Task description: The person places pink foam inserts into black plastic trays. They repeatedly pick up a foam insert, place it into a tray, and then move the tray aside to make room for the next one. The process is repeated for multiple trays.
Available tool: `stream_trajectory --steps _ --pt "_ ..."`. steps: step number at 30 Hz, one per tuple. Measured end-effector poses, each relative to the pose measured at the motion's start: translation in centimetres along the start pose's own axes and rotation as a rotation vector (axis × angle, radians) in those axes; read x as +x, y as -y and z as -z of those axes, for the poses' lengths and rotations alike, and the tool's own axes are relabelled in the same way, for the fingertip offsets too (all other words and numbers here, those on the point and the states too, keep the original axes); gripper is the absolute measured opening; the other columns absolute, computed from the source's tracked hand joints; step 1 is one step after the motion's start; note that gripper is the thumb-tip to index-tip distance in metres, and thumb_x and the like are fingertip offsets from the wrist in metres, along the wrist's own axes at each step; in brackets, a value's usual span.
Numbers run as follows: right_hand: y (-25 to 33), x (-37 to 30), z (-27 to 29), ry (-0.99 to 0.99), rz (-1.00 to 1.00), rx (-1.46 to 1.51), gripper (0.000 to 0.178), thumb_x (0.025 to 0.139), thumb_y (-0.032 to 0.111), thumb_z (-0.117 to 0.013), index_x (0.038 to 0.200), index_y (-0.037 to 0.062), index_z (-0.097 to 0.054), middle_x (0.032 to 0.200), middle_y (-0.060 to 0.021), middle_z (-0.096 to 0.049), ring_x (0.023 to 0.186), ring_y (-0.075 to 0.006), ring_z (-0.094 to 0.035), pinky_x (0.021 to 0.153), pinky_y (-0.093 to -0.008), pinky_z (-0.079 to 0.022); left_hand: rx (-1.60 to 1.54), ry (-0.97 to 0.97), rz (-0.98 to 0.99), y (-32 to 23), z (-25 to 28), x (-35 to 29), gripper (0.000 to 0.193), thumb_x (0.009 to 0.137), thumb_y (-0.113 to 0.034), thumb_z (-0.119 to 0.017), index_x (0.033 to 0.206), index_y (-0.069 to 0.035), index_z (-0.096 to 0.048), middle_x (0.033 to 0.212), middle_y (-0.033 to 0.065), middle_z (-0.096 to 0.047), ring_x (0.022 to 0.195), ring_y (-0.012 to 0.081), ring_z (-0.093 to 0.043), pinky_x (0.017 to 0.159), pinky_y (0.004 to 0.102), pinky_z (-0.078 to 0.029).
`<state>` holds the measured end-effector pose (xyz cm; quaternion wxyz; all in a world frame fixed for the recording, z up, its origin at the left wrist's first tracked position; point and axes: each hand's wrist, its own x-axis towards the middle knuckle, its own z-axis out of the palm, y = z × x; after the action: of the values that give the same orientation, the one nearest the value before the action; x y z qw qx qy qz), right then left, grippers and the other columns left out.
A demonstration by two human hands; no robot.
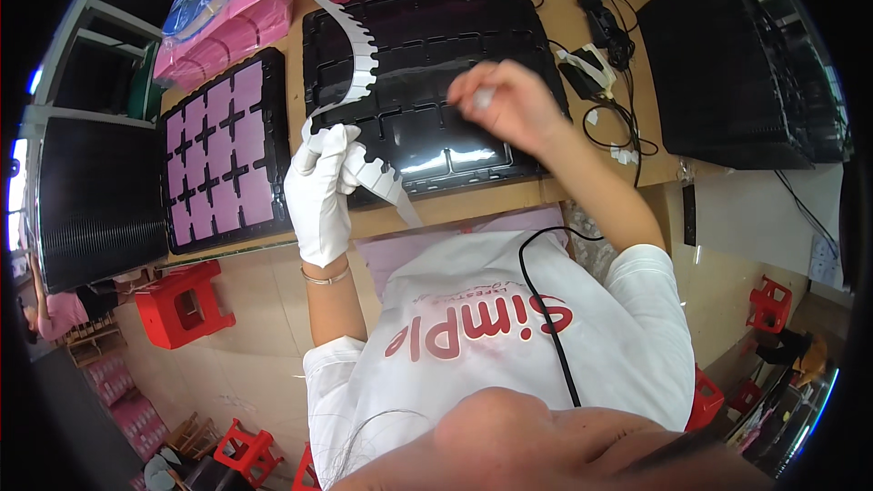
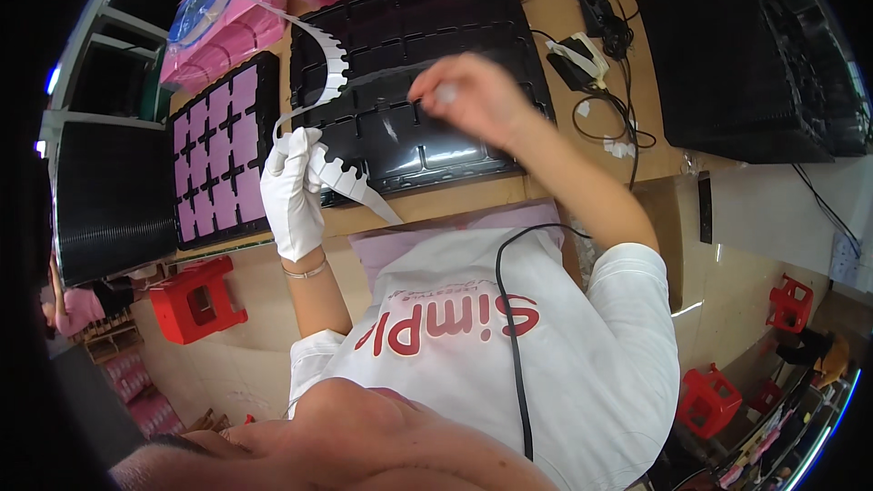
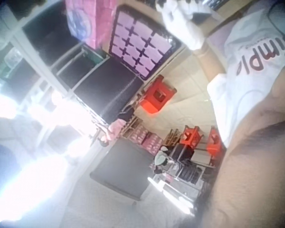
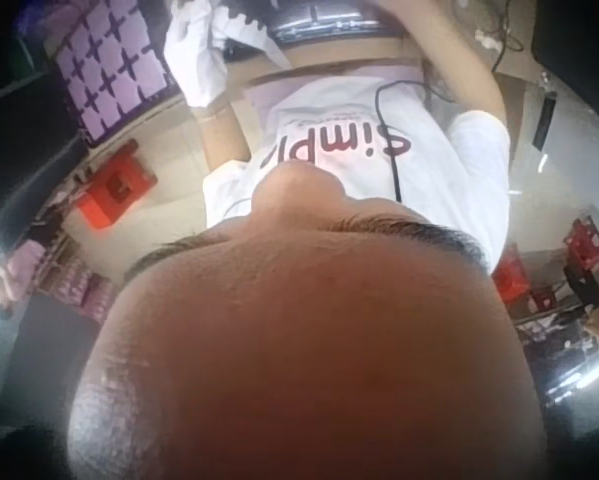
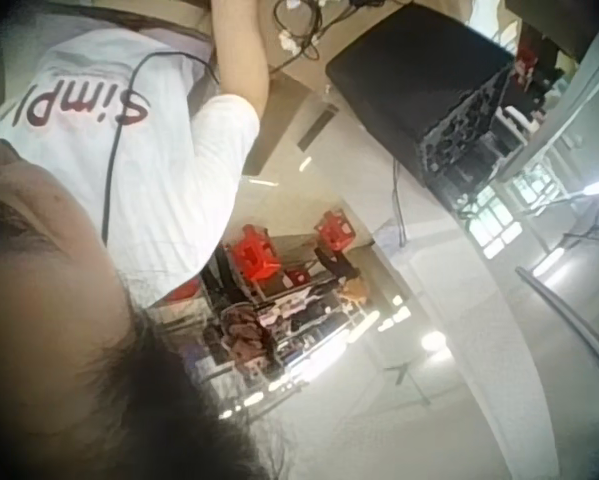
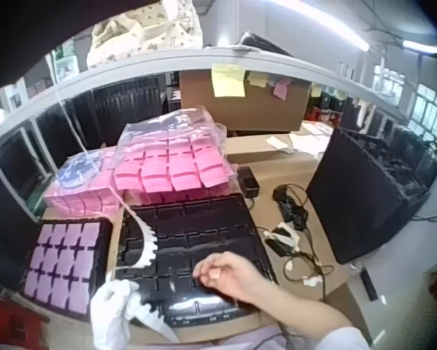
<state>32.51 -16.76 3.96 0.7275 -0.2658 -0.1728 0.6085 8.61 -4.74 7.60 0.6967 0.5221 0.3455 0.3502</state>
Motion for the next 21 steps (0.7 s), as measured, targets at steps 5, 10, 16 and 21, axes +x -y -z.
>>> stream_trajectory --steps 5,10,16,21 --pt "-8.4 -3.6 -3.1 0.045 -0.298 -0.212 0.023 0.091 0.016 -0.065 0.107 0.0 -0.066 0.099 -0.0068 -0.069 0.072 -0.0054 -0.051 0.064 -0.0207 -0.043 -0.179 0.03 0.016 -0.3 -1.4 0.4 0.024 0.094 -0.023 -0.064 0.1 0.0 -0.066 0.074 0.0017 -0.063 0.056 0.0027 -0.048 0.051 0.0166 -0.032" --pt "-4.5 -6.4 -4.5 0.043 -0.085 -0.761 0.014 0.084 0.011 -0.073 0.096 0.004 -0.071 0.086 -0.0023 -0.07 0.077 -0.0067 -0.064 0.063 -0.0189 -0.047 -0.368 0.341 0.114 -0.6 -0.2 3.1 0.021 0.096 -0.023 -0.061 0.098 -0.003 -0.064 0.083 0.0061 -0.064 0.049 0.0031 -0.042 0.049 0.017 -0.032" --pt "5.1 -5.2 -1.0 0.008 0.896 -1.602 0.014 0.078 0.001 -0.074 0.091 0.0047 -0.073 0.077 -0.0046 -0.068 0.064 -0.0115 -0.062 0.056 -0.0226 -0.046 0.047 0.98 0.071 -1.7 -2.6 9.6 0.016 0.078 -0.015 -0.073 0.083 -0.005 -0.062 0.075 0.0082 -0.058 0.057 0.0176 -0.051 0.052 0.0227 -0.042" --pt "12.1 0.4 4.6 0.104 1.194 -2.2 0.021 0.072 0.006 -0.072 0.092 0.0096 -0.068 0.071 -0.0038 -0.053 0.065 -0.0214 -0.058 0.056 -0.0329 -0.047 0.507 1.014 -0.022 0.1 -10.6 18.9 0.012 0.086 -0.006 -0.064 0.096 -0.001 -0.065 0.092 0.0011 -0.064 0.086 0.0102 -0.058 0.081 0.0247 -0.047"
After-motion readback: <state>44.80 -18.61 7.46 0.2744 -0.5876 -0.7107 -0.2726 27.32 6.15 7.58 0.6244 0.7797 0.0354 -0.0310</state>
